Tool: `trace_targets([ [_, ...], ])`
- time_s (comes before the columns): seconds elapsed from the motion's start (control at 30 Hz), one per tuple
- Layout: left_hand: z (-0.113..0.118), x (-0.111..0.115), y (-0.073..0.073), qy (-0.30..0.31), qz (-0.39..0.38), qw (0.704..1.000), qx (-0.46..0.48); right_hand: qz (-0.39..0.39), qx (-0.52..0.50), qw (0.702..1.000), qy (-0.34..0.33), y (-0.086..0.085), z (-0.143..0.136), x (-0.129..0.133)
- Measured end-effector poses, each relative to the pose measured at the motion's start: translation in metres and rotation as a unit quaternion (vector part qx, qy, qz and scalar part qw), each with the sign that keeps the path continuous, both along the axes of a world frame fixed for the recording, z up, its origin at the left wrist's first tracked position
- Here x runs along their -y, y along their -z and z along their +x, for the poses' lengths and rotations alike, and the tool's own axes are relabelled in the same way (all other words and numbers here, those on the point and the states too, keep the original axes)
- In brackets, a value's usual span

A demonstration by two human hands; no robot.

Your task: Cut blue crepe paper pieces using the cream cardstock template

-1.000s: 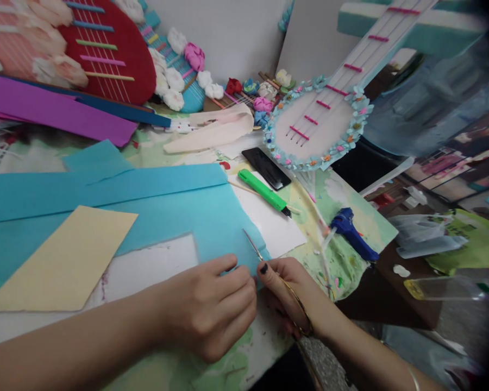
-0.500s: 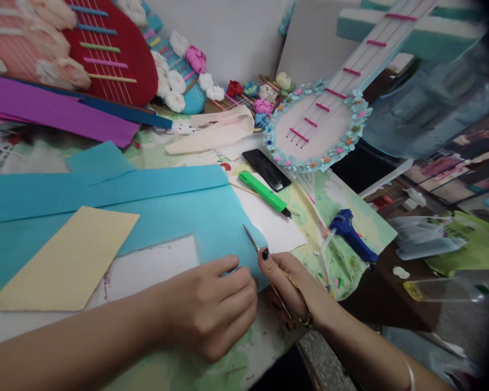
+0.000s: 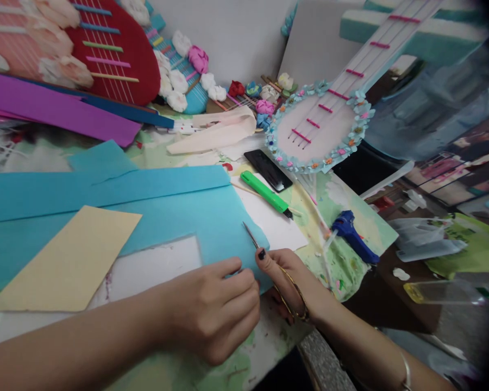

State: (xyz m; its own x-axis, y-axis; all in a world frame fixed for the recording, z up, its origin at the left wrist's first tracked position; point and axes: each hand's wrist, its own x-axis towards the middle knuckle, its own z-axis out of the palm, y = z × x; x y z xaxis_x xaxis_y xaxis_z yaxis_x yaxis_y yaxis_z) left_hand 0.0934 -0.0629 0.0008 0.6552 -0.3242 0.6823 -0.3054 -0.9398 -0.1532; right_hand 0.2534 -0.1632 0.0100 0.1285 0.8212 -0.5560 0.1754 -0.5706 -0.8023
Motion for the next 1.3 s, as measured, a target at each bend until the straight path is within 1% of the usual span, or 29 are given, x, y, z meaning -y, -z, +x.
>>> trace_targets([
  [0.1,-0.0005,0.0002,-0.0007,-0.001,0.000,1.000,-0.004,0.007,0.007,1.000,-0.010,0.0010,0.0008,-0.0009],
  [0.27,-0.0016,-0.0001,-0.0002,0.005,-0.001,1.000,0.002,-0.008,0.008,1.000,-0.015,0.0025,0.0018,-0.0030],
  [0.53,-0.0007,-0.0001,0.0002,0.001,0.002,1.000,-0.003,-0.013,0.019,1.000,0.013,-0.0032,-0.0016,-0.0008],
  [0.7,-0.0013,-0.0001,-0.0002,-0.004,-0.004,1.000,0.000,-0.006,0.026,1.000,0.013,-0.0063,-0.0027,-0.0013],
  [0.93,-0.0027,0.0000,-0.0025,-0.007,0.006,1.000,0.000,-0.009,0.022,1.000,0.011,-0.0026,-0.0026,0.0040],
  [1.13,-0.0018,-0.0003,-0.0009,-0.008,0.010,1.000,-0.001,-0.008,0.022,1.000,0.003,-0.0039,-0.0004,0.0007],
  [1.3,-0.0005,-0.0005,0.0009,0.010,0.005,1.000,-0.005,-0.007,0.029,1.000,-0.004,-0.0067,-0.0010,-0.0033],
])
